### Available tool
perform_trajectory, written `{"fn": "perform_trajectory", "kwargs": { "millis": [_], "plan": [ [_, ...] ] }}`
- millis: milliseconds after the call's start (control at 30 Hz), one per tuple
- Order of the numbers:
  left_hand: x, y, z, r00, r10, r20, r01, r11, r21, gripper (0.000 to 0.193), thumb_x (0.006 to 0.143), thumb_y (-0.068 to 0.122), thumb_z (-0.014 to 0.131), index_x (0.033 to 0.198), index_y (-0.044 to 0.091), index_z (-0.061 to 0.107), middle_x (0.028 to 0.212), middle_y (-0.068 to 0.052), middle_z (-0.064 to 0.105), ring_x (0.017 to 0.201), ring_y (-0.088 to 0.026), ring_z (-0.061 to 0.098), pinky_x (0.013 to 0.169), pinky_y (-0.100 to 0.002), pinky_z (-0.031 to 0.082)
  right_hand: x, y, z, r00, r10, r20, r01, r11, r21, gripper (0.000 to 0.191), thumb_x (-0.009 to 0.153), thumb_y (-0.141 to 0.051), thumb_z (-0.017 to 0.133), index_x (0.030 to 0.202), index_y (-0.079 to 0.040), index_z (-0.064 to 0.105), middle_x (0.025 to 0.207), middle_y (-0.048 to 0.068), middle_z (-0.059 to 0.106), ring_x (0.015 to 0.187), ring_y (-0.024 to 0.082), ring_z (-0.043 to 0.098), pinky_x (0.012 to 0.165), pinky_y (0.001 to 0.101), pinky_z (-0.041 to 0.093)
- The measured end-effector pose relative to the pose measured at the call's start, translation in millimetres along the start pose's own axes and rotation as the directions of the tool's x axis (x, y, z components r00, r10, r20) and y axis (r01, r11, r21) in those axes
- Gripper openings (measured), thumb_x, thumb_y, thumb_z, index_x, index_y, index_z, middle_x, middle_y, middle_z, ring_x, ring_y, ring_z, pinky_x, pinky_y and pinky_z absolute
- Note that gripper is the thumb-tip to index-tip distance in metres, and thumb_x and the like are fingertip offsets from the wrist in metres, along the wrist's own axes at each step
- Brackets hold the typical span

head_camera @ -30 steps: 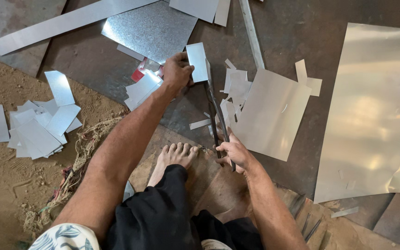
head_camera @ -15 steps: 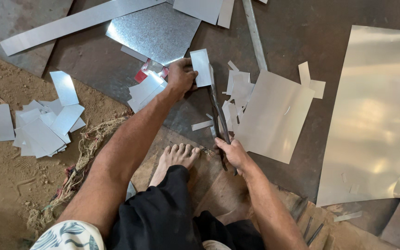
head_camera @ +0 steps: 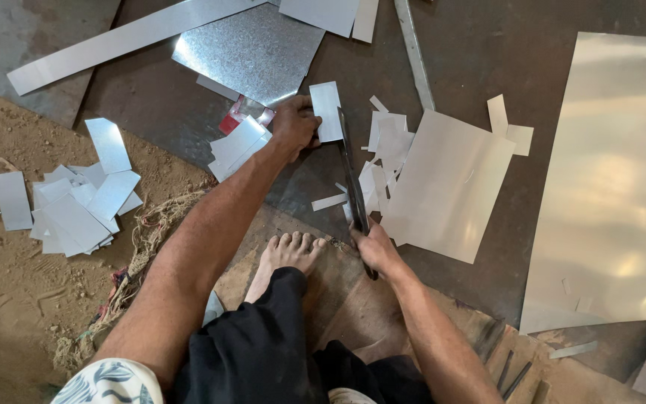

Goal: The person sits on the floor and uses tin snips to cut a large sheet of metal into smaller rectangular pieces. They repeatedly position the sheet, cut strips, and set the cut pieces aside on the floor.

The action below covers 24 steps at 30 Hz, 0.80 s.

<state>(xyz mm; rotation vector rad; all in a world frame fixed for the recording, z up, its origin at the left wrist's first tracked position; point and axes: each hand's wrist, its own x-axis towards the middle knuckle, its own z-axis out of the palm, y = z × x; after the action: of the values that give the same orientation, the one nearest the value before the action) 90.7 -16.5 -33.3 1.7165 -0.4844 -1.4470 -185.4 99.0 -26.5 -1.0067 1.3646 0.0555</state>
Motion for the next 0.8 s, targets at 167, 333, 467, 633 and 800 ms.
{"fn": "perform_trajectory", "kwargs": {
  "millis": [167,333,467,633,800],
  "plan": [
    [2,-18,14,0.989,0.144,-0.017,-0.139,0.972,0.191,0.037,0.087,0.009,0.061,0.123,0.012,0.069,0.097,-0.006,0.075,0.082,-0.02,0.074,0.068,-0.038,0.062,10,5,-18,0.975,0.161,0.151,-0.185,0.969,0.162,0.037,0.095,-0.013,0.059,0.13,-0.001,0.06,0.091,0.011,0.065,0.076,0.02,0.063,0.064,0.0362,0.053],
    [-9,-12,9,0.997,-0.024,0.078,0.04,0.977,-0.208,0.035,0.09,-0.003,0.066,0.125,0.005,0.065,0.091,-0.012,0.072,0.073,-0.025,0.069,0.054,-0.04,0.062,51,14,-19,0.978,0.185,0.093,-0.204,0.941,0.268,0.03,0.097,-0.018,0.061,0.115,0.006,0.065,0.081,0.014,0.066,0.074,0.026,0.065,0.063,0.0416,0.056],
    [-15,-7,7,0.998,0.027,0.049,-0.016,0.978,-0.209,0.036,0.09,-0.002,0.066,0.125,0.003,0.064,0.092,-0.014,0.072,0.072,-0.027,0.071,0.05,-0.041,0.061,85,28,-19,0.993,-0.047,-0.11,0.029,0.986,-0.163,0.037,0.096,-0.029,0.067,0.123,-0.003,0.066,0.086,0.022,0.075,0.076,0.03,0.068,0.068,0.041,0.055],
    [-21,-6,5,0.995,-0.083,-0.061,0.074,0.989,-0.132,0.038,0.086,-0.005,0.069,0.122,0.006,0.068,0.091,-0.012,0.071,0.07,-0.025,0.07,0.047,-0.041,0.06,110,17,-4,0.98,-0.085,-0.177,0.032,0.957,-0.287,0.044,0.093,-0.032,0.067,0.122,0.001,0.07,0.093,0.023,0.075,0.084,0.032,0.071,0.076,0.0407,0.054],
    [-30,-2,-2,0.997,-0.073,-0.012,0.071,0.986,-0.152,0.039,0.084,-0.006,0.071,0.121,0.005,0.068,0.085,-0.011,0.07,0.064,-0.022,0.067,0.047,-0.038,0.06,114,-14,16,0.98,-0.096,-0.175,0.03,0.937,-0.349,0.048,0.093,-0.036,0.064,0.122,0.002,0.069,0.097,0.024,0.075,0.089,0.033,0.071,0.081,0.0418,0.054]
  ]
}}
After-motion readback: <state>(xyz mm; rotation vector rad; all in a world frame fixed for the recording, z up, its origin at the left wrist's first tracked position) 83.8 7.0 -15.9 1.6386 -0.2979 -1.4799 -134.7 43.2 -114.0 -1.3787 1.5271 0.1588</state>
